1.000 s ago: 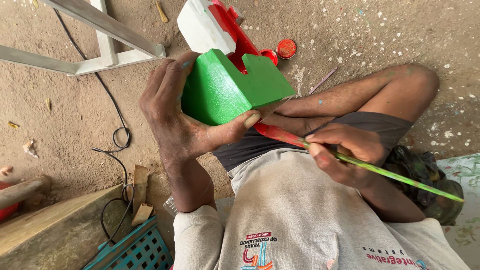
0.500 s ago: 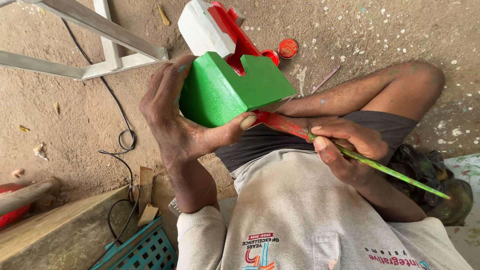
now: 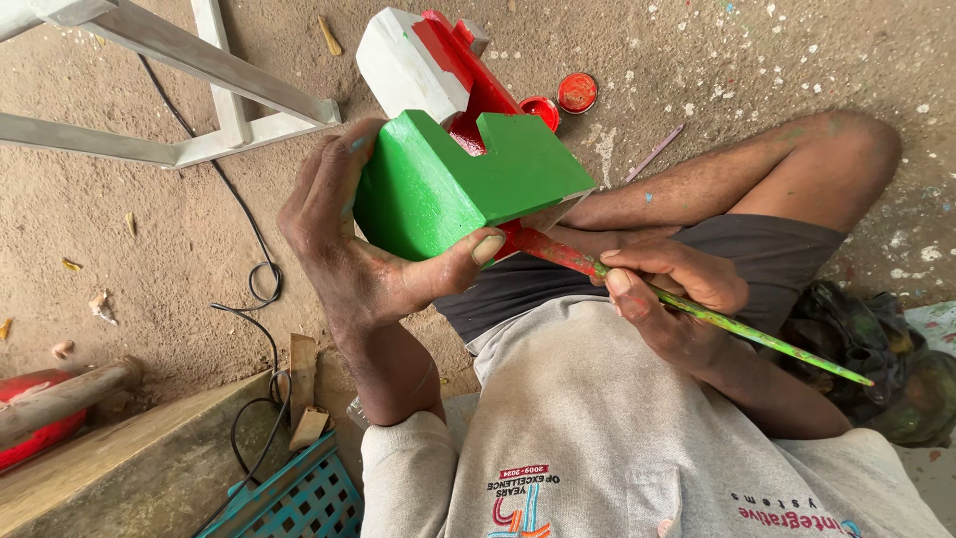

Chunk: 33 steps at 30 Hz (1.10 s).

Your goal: The person paints a small wooden object red using a paintbrush. They hold the object in one hand and repeatedly dip the brush into a red paint container to apply paint to the interior and exterior surfaces.

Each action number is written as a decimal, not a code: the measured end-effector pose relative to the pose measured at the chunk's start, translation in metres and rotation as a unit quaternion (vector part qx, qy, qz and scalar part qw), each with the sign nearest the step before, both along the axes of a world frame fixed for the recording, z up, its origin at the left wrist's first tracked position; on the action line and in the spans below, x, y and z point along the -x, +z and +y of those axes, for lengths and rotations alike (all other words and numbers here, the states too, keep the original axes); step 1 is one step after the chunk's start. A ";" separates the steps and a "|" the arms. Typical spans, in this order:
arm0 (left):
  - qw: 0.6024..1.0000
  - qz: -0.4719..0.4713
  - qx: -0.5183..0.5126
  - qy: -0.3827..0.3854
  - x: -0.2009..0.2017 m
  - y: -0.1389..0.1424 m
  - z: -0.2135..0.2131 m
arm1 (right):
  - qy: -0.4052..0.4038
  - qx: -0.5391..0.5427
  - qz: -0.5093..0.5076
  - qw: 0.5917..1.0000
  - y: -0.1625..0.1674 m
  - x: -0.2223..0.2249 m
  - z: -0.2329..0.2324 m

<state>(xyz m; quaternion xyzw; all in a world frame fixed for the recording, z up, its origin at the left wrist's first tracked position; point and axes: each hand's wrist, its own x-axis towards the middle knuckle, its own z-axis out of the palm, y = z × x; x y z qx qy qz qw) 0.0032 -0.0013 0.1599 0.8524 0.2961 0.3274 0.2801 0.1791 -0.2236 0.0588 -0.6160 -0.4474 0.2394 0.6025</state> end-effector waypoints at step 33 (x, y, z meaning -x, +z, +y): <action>1.000 0.021 0.002 0.019 -0.006 -0.002 0.001 | -0.007 -0.032 0.032 0.999 -0.003 -0.001 0.000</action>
